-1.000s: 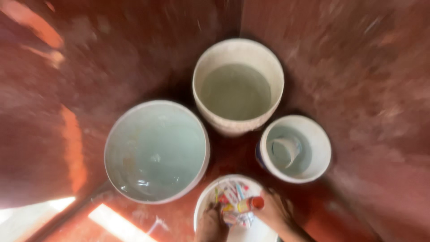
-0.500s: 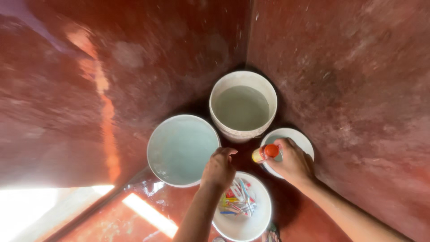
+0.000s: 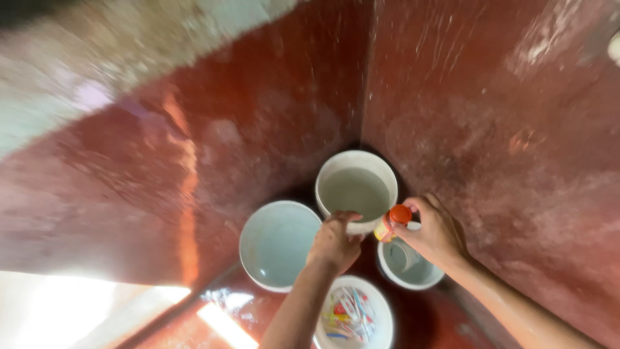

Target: The person wipes a wall-mounted holder with a yellow cloth, then uses a small cup to scoop water from a bucket and pour it over the holder. They place a small bottle on a shelf, wash toothbrushes in a bucket, and place them in the holder.

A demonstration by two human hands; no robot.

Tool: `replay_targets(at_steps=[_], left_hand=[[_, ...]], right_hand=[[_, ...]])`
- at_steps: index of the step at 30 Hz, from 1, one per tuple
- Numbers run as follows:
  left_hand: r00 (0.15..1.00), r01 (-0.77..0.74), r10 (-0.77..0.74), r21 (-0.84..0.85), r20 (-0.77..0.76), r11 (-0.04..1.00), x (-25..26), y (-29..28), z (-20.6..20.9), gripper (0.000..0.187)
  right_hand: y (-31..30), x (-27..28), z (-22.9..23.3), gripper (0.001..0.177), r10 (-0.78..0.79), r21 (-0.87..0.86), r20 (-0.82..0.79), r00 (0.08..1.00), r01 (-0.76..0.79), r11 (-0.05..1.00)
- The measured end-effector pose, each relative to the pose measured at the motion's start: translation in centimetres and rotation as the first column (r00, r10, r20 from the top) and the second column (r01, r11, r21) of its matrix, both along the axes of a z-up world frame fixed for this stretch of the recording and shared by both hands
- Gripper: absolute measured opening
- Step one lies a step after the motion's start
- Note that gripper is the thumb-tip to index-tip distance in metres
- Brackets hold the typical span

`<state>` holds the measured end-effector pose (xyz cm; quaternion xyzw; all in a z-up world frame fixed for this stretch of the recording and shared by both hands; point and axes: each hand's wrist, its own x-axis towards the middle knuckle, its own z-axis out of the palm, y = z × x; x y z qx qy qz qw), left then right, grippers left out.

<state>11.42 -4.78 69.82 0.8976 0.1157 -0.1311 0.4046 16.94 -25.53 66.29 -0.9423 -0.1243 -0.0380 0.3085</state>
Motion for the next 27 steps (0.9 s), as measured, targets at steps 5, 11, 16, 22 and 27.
replay_targets(at_steps=[5,11,16,22,27], left_hand=[[0.968,0.039,-0.04,0.009,0.246,0.999,1.3,-0.9,5.9,0.05],[0.898,-0.018,0.042,-0.059,0.437,0.998,2.4,0.0,14.1,0.049],[0.839,-0.041,0.014,0.038,0.543,0.998,2.5,1.1,21.6,0.04],[0.753,-0.077,-0.028,0.129,0.657,0.989,2.3,3.5,28.4,0.038],[0.72,-0.125,-0.071,0.23,0.691,0.965,1.3,4.9,34.5,0.034]], right_hand=[[0.5,0.1,7.4,0.044,-0.063,0.057,-0.001,0.998,0.063,0.996],[-0.1,3.0,15.9,0.042,0.004,0.141,0.046,0.999,-0.01,0.99],[0.7,4.5,23.6,0.039,0.158,0.141,0.258,0.953,-0.199,0.97],[1.8,3.9,33.8,0.038,0.192,0.089,0.27,0.944,-0.223,0.971],[2.2,2.2,40.5,0.046,0.312,0.02,0.41,0.857,-0.35,0.936]])
